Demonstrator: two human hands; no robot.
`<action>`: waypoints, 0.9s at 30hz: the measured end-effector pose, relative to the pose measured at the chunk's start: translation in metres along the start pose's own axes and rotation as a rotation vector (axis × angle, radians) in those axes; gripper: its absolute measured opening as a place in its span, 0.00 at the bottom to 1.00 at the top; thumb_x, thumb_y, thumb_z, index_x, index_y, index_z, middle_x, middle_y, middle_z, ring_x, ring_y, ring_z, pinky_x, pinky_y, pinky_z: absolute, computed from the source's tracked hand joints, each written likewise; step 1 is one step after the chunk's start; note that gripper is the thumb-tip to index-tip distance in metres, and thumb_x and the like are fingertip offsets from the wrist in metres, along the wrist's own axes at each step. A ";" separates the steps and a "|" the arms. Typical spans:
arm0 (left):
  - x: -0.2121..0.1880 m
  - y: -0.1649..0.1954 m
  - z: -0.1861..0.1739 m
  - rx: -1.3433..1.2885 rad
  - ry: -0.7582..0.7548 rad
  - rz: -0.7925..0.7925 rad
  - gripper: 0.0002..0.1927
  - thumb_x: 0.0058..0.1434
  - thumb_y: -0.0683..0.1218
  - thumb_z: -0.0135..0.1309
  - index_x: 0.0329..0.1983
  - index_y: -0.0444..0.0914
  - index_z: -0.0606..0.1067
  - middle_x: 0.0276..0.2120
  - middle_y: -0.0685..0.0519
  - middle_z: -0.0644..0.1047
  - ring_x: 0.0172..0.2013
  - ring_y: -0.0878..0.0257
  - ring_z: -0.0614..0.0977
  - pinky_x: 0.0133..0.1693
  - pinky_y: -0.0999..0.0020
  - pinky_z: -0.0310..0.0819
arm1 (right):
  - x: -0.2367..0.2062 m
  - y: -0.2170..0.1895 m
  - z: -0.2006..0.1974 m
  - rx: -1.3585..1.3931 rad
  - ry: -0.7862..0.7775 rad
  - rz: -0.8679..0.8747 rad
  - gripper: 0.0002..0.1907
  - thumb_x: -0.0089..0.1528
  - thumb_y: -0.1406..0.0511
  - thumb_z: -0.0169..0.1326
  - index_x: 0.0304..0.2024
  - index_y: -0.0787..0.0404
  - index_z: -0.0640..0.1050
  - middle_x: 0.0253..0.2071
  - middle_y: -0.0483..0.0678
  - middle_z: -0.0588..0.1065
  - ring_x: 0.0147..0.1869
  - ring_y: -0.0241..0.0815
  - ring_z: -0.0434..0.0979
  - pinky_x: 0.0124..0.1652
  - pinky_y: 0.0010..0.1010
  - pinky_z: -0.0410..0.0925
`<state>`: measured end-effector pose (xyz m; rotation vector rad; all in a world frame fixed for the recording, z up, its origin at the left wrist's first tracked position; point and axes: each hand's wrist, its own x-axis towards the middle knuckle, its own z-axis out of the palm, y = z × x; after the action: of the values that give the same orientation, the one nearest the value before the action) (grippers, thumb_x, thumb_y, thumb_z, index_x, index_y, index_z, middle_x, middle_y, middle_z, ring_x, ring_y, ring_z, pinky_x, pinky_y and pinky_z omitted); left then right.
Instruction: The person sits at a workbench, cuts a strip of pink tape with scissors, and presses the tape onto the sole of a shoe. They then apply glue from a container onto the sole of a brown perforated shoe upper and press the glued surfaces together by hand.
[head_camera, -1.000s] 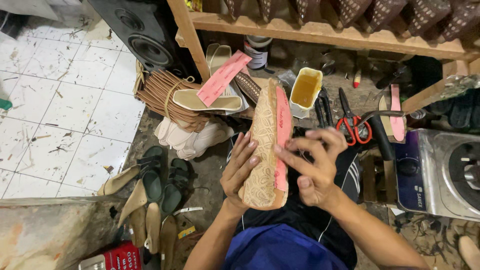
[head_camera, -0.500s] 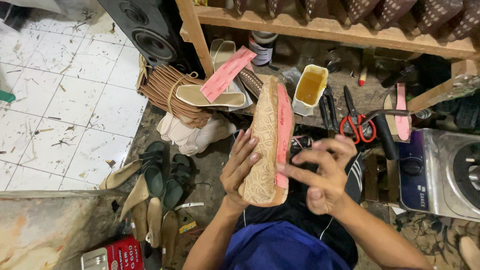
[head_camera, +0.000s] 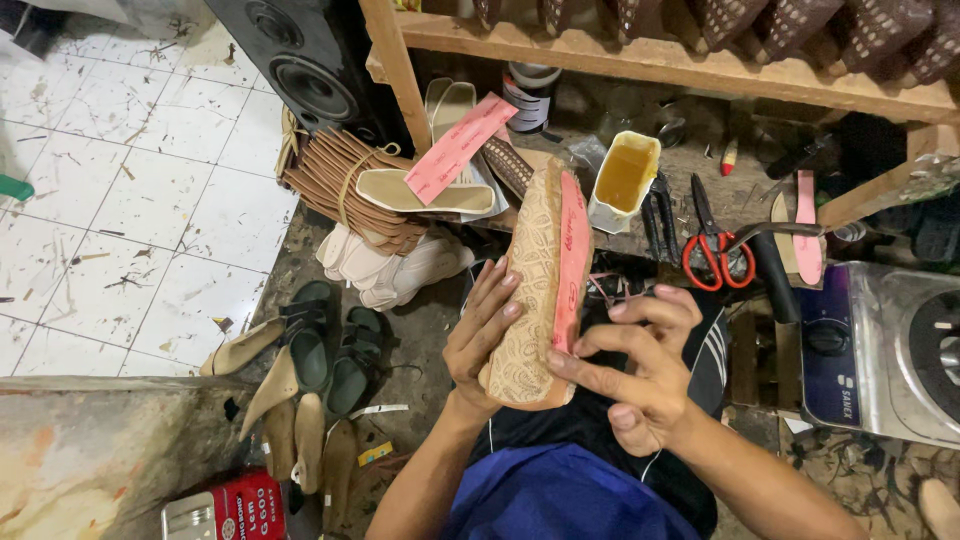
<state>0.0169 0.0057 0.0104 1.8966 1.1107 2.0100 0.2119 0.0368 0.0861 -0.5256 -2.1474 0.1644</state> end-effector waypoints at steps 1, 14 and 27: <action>0.000 0.000 0.000 0.002 -0.003 0.003 0.23 0.65 0.49 0.61 0.60 0.37 0.74 0.63 0.40 0.74 0.68 0.38 0.73 0.73 0.38 0.62 | 0.000 0.000 0.000 0.004 0.018 -0.013 0.30 0.70 0.49 0.32 0.45 0.50 0.86 0.41 0.42 0.76 0.54 0.49 0.63 0.64 0.53 0.49; 0.000 0.000 -0.001 0.015 -0.016 -0.012 0.22 0.64 0.48 0.62 0.59 0.37 0.75 0.62 0.39 0.75 0.68 0.39 0.74 0.72 0.39 0.63 | 0.002 -0.002 0.000 0.028 0.009 0.091 0.32 0.71 0.48 0.32 0.48 0.54 0.86 0.43 0.45 0.74 0.55 0.51 0.62 0.65 0.51 0.50; 0.000 0.002 0.000 0.049 -0.021 -0.016 0.20 0.64 0.47 0.61 0.57 0.35 0.76 0.61 0.39 0.76 0.68 0.39 0.74 0.72 0.38 0.63 | 0.010 -0.005 -0.005 -0.010 -0.037 0.125 0.23 0.68 0.55 0.40 0.48 0.53 0.86 0.43 0.46 0.75 0.56 0.52 0.63 0.65 0.52 0.51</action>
<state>0.0170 0.0047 0.0118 1.9210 1.1760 1.9677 0.2093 0.0366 0.0977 -0.6676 -2.1531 0.2345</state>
